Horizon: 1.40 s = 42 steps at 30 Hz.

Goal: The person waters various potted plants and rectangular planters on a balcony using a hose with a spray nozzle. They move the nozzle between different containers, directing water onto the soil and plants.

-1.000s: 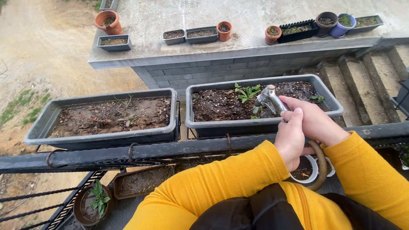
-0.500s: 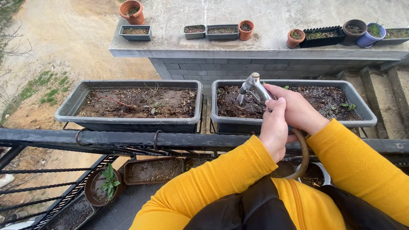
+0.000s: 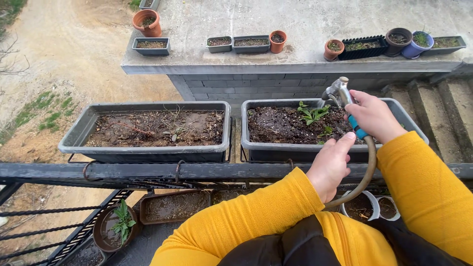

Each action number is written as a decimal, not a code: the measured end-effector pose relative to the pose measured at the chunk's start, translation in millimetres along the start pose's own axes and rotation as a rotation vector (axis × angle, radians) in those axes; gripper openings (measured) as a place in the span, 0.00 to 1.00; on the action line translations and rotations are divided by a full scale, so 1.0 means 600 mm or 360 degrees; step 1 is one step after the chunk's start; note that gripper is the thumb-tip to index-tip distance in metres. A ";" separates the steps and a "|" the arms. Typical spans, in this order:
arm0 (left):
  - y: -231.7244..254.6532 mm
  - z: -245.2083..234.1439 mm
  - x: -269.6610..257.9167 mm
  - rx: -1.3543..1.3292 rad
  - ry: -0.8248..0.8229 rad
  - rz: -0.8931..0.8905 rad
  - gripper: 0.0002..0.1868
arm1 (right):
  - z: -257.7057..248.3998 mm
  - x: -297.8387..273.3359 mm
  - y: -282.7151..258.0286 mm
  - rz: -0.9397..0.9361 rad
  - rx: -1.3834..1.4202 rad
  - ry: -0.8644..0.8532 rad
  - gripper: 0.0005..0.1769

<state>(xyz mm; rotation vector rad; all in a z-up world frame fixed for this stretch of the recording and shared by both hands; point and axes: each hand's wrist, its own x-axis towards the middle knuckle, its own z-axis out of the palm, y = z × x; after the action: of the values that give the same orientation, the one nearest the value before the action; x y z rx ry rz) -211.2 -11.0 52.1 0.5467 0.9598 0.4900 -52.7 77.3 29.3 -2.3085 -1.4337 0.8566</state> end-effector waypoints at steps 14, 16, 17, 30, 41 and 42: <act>-0.040 -0.023 0.025 0.0251 -0.0470 -0.0168 0.44 | -0.084 -0.039 0.143 0.0325 0.0077 0.0189 0.26; -0.032 -0.053 0.010 0.0340 -0.0550 -0.0171 0.44 | -0.094 -0.067 0.148 0.0433 0.0028 0.0207 0.28; -0.028 -0.068 0.003 0.0336 -0.0525 -0.0202 0.41 | -0.096 -0.075 0.162 0.0454 0.0018 0.0185 0.28; -0.057 -0.103 0.026 0.0035 -0.0316 0.0004 0.42 | -0.047 -0.165 0.053 0.0361 -0.0045 -0.0025 0.36; -0.054 -0.063 0.087 -0.0166 -0.0161 0.0258 0.33 | 0.050 -0.150 -0.040 -0.0108 -0.0199 -0.0182 0.33; -0.049 -0.063 0.081 -0.0177 -0.0135 0.0288 0.32 | 0.055 -0.146 -0.041 -0.0107 -0.0211 -0.0183 0.33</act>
<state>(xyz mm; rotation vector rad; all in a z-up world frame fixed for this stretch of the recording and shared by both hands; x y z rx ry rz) -215.6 4.7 -14.2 0.5521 0.8011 0.6732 -119.5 9.1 46.0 -2.3238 -1.6535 0.9134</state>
